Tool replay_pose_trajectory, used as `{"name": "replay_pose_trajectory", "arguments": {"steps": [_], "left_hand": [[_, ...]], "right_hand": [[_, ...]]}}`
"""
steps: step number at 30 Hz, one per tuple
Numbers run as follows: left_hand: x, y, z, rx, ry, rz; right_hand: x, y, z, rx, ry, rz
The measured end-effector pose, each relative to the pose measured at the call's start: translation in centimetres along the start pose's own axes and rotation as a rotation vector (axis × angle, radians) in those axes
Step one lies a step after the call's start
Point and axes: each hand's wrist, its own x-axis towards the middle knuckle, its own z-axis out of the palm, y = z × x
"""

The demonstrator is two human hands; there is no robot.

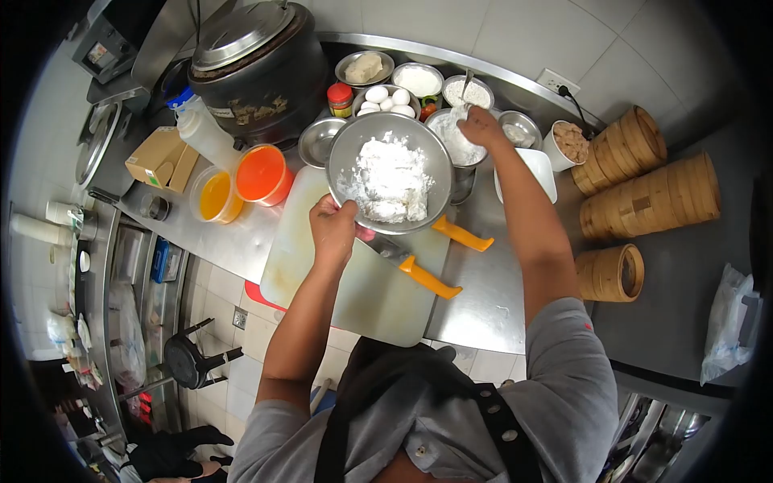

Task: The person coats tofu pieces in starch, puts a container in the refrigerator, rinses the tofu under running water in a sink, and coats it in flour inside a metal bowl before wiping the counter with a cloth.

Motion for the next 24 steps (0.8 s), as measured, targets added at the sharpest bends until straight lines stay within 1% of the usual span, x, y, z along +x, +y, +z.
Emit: {"name": "replay_pose_trajectory", "arguments": {"steps": [1,3,6,7,8,9,11,14,17,18,21,24], "left_hand": [[-0.1,0.3,-0.1,0.000,-0.009,-0.009],[-0.6,1.1,-0.2,-0.003,-0.026,-0.028],[-1.4,2.1,-0.5,-0.019,-0.027,-0.074],[-1.5,2.3,-0.5,-0.026,-0.029,-0.086],[-1.5,2.6,-0.5,-0.037,-0.047,-0.098],[-1.6,2.8,-0.6,-0.053,-0.065,-0.112],[-1.7,2.9,-0.9,-0.078,-0.074,-0.126],[-1.7,2.5,-1.0,-0.098,-0.046,-0.129],[-2.1,1.7,-0.9,-0.067,-0.015,-0.127],[-2.1,1.4,-0.9,-0.053,-0.010,-0.116],[-2.5,1.5,-1.0,-0.063,0.016,-0.112],[-2.5,1.4,-1.4,-0.055,0.026,-0.102]], "right_hand": [[-1.1,-1.5,-1.9,0.030,0.025,-0.023],[-2.7,-4.5,-5.0,0.113,-0.035,-0.002],[-6.3,-9.8,-5.8,0.188,0.010,-0.257],[-7.8,-12.6,-7.4,0.276,-0.294,-0.321],[-8.6,-14.1,-6.5,0.196,-0.312,-0.330],[-10.0,-15.3,-4.1,0.204,-0.297,-0.464],[-11.7,-16.4,-3.1,0.051,-0.181,-0.585],[-14.4,-18.3,-6.2,-0.111,-0.407,-0.550],[-14.5,-15.4,-2.9,-0.152,-0.492,-0.785],[-14.8,-15.5,-2.5,-0.094,-0.448,-0.788],[-15.8,-16.8,-1.8,-0.306,-0.307,-0.864],[-16.0,-17.6,-1.6,-0.289,-0.299,-0.973]]}}
